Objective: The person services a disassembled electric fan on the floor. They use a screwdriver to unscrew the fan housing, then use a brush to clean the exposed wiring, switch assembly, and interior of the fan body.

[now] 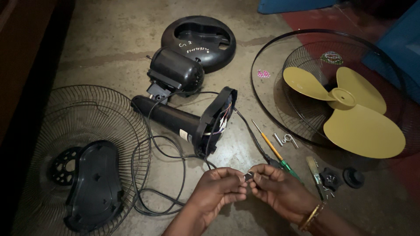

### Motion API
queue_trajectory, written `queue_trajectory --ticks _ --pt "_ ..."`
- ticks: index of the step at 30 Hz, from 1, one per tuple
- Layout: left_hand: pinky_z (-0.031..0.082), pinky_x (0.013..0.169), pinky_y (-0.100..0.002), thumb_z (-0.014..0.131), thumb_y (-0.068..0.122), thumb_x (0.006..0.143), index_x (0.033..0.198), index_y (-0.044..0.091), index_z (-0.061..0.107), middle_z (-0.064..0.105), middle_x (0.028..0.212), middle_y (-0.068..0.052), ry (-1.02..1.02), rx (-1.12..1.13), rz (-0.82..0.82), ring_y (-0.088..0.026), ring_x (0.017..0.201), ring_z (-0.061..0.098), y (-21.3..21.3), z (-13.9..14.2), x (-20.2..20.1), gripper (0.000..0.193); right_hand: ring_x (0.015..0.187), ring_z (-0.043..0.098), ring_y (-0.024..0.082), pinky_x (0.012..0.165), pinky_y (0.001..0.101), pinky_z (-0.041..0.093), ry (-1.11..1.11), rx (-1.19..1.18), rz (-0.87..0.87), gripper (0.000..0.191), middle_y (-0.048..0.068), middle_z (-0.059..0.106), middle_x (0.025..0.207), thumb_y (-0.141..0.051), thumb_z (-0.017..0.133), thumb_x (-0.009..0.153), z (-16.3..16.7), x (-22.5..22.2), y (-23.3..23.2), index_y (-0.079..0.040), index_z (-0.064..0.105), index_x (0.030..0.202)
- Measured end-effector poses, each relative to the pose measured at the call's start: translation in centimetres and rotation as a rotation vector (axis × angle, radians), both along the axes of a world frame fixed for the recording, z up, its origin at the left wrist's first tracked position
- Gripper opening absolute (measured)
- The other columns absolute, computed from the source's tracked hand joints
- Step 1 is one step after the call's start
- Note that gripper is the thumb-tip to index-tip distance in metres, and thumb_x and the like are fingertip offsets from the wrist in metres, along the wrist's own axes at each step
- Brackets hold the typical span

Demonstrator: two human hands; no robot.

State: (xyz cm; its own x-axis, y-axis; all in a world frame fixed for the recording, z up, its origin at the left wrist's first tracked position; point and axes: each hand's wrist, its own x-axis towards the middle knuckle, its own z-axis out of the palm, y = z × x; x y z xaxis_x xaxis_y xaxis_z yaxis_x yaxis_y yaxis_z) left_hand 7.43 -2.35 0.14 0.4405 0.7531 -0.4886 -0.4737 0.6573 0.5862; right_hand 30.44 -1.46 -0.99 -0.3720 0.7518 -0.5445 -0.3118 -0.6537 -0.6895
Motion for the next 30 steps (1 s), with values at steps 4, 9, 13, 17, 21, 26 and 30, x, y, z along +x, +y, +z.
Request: queue_trajectory --ticks 4,9,13,17,21,26,30 --pt "0.062 0.072 -0.029 0.068 0.003 0.088 0.100 -0.003 0.070 0.073 0.087 -0.008 0.002 -0.025 0.010 -0.015 0.077 0.072 0.1 -0.1 -0.1 0.013 0.086 0.070 0.016 0.081 0.0311 0.058 -0.016 0.032 -0.027 0.022 0.009 0.071 0.097 -0.004 0.060 0.094 0.0 -0.1 -0.2 0.002 0.063 0.115" --pt "0.062 0.073 -0.028 0.069 0.005 0.090 0.099 -0.001 0.069 0.073 0.087 -0.008 0.010 -0.027 -0.021 -0.014 0.078 0.072 0.1 -0.4 -0.2 0.011 0.087 0.070 0.016 0.083 0.0318 0.058 -0.063 0.062 -0.015 0.020 0.010 0.073 0.099 -0.003 0.062 0.094 0.2 -0.3 -0.3 0.003 0.063 0.113" --pt "0.062 0.072 -0.029 0.068 0.004 0.089 0.098 0.000 0.070 0.074 0.088 -0.009 0.037 -0.004 -0.026 -0.015 0.077 0.072 0.3 -0.4 -0.3 0.010 0.087 0.070 0.016 0.083 0.0322 0.059 -0.071 0.138 0.035 0.020 0.009 0.072 0.096 -0.005 0.063 0.094 0.7 -0.8 -0.3 0.002 0.063 0.112" --pt "0.061 0.071 -0.028 0.067 0.004 0.090 0.098 -0.001 0.070 0.077 0.091 -0.013 0.047 -0.016 -0.031 -0.016 0.077 0.073 0.3 -0.3 -0.3 0.011 0.085 0.069 0.016 0.080 0.0318 0.058 -0.285 0.315 0.123 0.012 0.009 0.072 0.093 -0.004 0.063 0.096 1.1 -1.7 -0.6 0.000 0.063 0.107" --pt "0.062 0.073 -0.029 0.068 0.002 0.091 0.100 -0.003 0.070 0.075 0.092 -0.011 -0.015 -0.006 -0.044 -0.014 0.078 0.071 0.2 -0.3 -0.4 0.011 0.087 0.070 0.015 0.081 0.0327 0.061 -0.379 0.429 0.034 0.011 0.007 0.071 0.092 0.000 0.060 0.092 1.1 -2.0 -0.8 -0.001 0.063 0.103" --pt "0.062 0.072 -0.030 0.069 0.002 0.089 0.103 -0.002 0.069 0.075 0.090 -0.010 0.008 0.030 0.005 -0.016 0.079 0.073 0.2 -0.3 -0.3 0.014 0.087 0.069 0.020 0.081 0.0345 0.061 -0.111 0.222 -0.099 0.006 0.014 0.071 0.094 0.000 0.059 0.094 1.2 -1.2 -0.4 0.003 0.058 0.099" --pt "0.063 0.072 -0.031 0.071 0.002 0.087 0.104 -0.003 0.069 0.075 0.091 -0.010 0.017 0.064 0.026 -0.017 0.078 0.073 0.2 -0.6 0.0 0.018 0.088 0.069 0.021 0.084 0.0324 0.058 0.151 0.004 -0.075 0.024 0.013 0.070 0.098 0.008 0.055 0.086 1.4 -0.9 -0.3 0.003 0.062 0.109"
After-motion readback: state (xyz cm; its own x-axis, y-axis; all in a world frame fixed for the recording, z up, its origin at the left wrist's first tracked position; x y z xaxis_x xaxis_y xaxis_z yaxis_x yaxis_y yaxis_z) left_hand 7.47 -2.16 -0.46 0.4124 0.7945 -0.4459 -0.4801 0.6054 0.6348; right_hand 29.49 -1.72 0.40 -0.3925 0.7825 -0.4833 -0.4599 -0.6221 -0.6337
